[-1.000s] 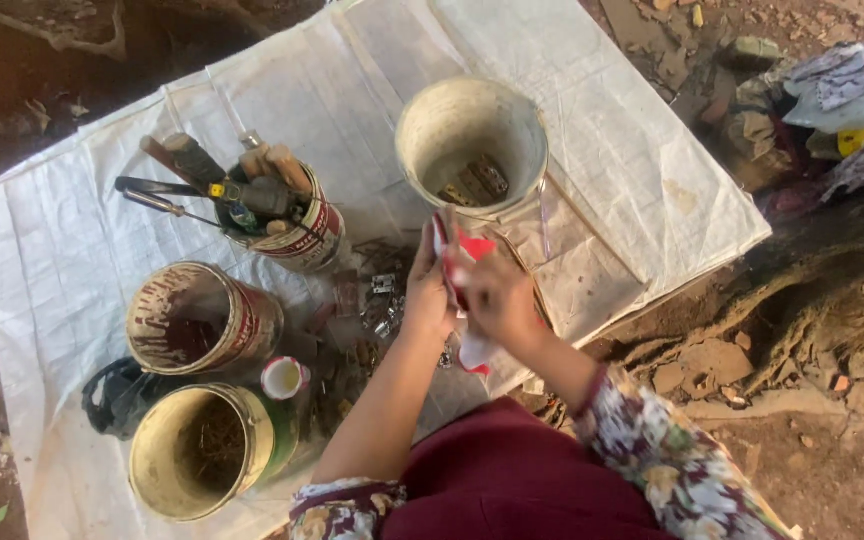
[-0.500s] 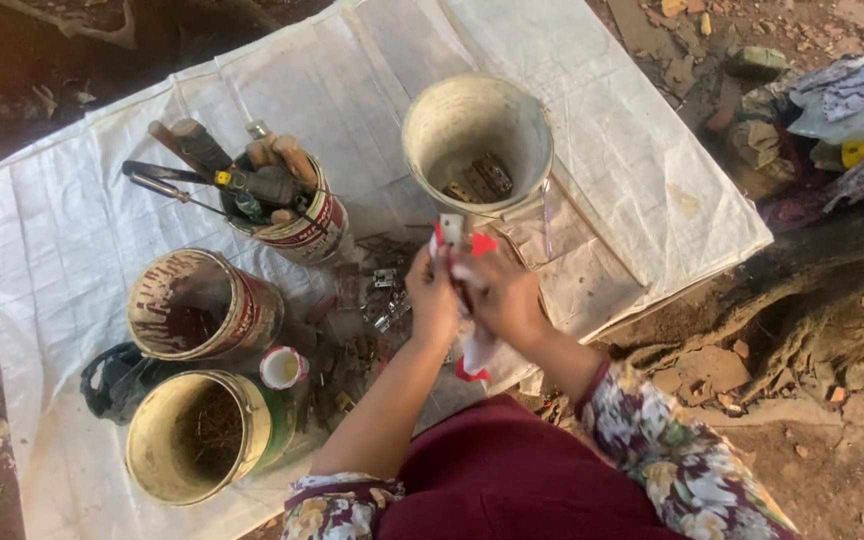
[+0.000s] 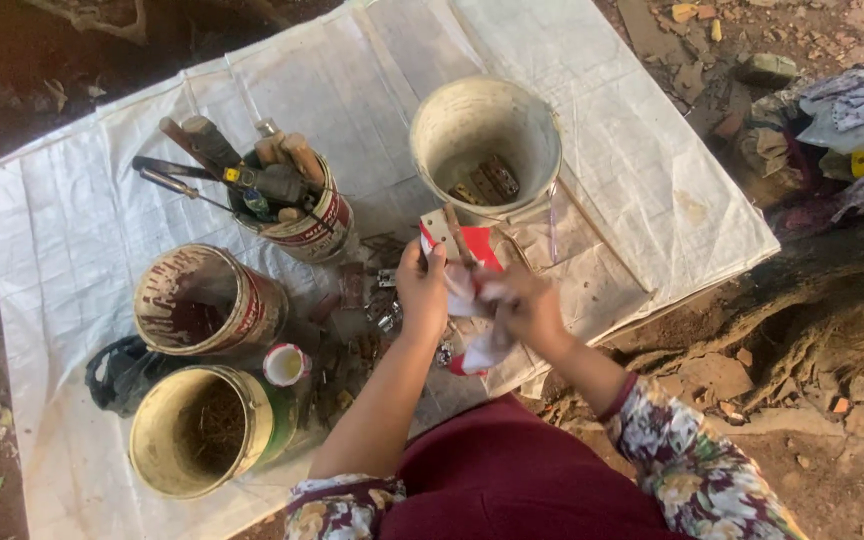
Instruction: The person cleans metal door hinges with a cloth and water.
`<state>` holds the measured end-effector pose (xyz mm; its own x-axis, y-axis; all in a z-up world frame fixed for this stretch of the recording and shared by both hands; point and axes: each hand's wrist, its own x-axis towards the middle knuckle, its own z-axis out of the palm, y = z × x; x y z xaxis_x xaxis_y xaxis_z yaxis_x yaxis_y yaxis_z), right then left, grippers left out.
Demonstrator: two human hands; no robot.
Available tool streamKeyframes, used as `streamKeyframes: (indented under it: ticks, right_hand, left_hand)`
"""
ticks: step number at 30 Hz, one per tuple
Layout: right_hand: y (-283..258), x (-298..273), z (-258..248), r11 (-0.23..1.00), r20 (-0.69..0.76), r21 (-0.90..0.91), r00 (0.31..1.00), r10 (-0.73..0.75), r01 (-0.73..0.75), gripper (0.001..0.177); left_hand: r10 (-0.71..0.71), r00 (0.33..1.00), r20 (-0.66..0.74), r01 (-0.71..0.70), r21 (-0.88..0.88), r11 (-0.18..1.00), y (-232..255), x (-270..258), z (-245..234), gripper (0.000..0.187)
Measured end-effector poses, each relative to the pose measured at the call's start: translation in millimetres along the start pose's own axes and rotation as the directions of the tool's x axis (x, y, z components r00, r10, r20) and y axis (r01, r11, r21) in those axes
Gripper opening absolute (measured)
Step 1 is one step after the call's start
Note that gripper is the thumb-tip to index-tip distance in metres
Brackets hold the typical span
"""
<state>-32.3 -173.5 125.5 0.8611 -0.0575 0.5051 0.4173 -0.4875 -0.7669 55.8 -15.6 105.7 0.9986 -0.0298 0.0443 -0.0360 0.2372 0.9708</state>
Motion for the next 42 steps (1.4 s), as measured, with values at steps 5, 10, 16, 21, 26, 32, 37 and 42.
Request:
streamKeyframes:
  ticks: [5,10,16,21,26,32,37,42]
  right_hand:
    - [-20,62,-2,0.988,-0.238,-0.155,0.971,-0.027,-0.011,0.046]
    - [-10,27,21,0.945,0.019,-0.312,0.995,-0.099,0.100,0.052]
    - [5,11,5,0.979,0.138,-0.190,0.989,-0.050,0.076,0.051]
    - [-24,54,16,0.971,-0.109,-0.236,0.994,0.000,-0.026,0.055]
    - [1,9,20,0.939,0.135,-0.329,0.989,-0.059,0.101,0.046]
    - [14,20,14,0.992,0.020,-0.078,0.994,0.106,-0.104,0.046]
    - [18,40,36,0.820,0.030,0.255,0.852,0.522,-0.512,0.045]
    - [40,33,45,0.651,0.023,0.611,0.833,0.553,-0.450,0.040]
  left_hand:
    - [0.096,0.993,0.069,-0.111,0.271,0.956,33,-11,13,0.025]
    - [0.075,0.997,0.015,-0.076,0.339,0.938,18,-8,4,0.021]
    - [0.135,0.991,-0.002,-0.128,0.290,0.948,14,-7,-1,0.018]
    - [0.127,0.991,0.039,-0.132,0.400,0.907,43,-19,16,0.019]
    - [0.081,0.997,-0.011,-0.077,0.208,0.975,-21,-4,-12,0.020]
    - [0.046,0.999,-0.007,-0.044,0.148,0.988,-1,-4,-8,0.024]
    - [-0.012,0.999,0.053,0.010,0.026,1.000,7,-7,-1,0.027]
    - [-0.280,0.941,0.191,0.310,-0.154,0.938,-38,10,-26,0.029]
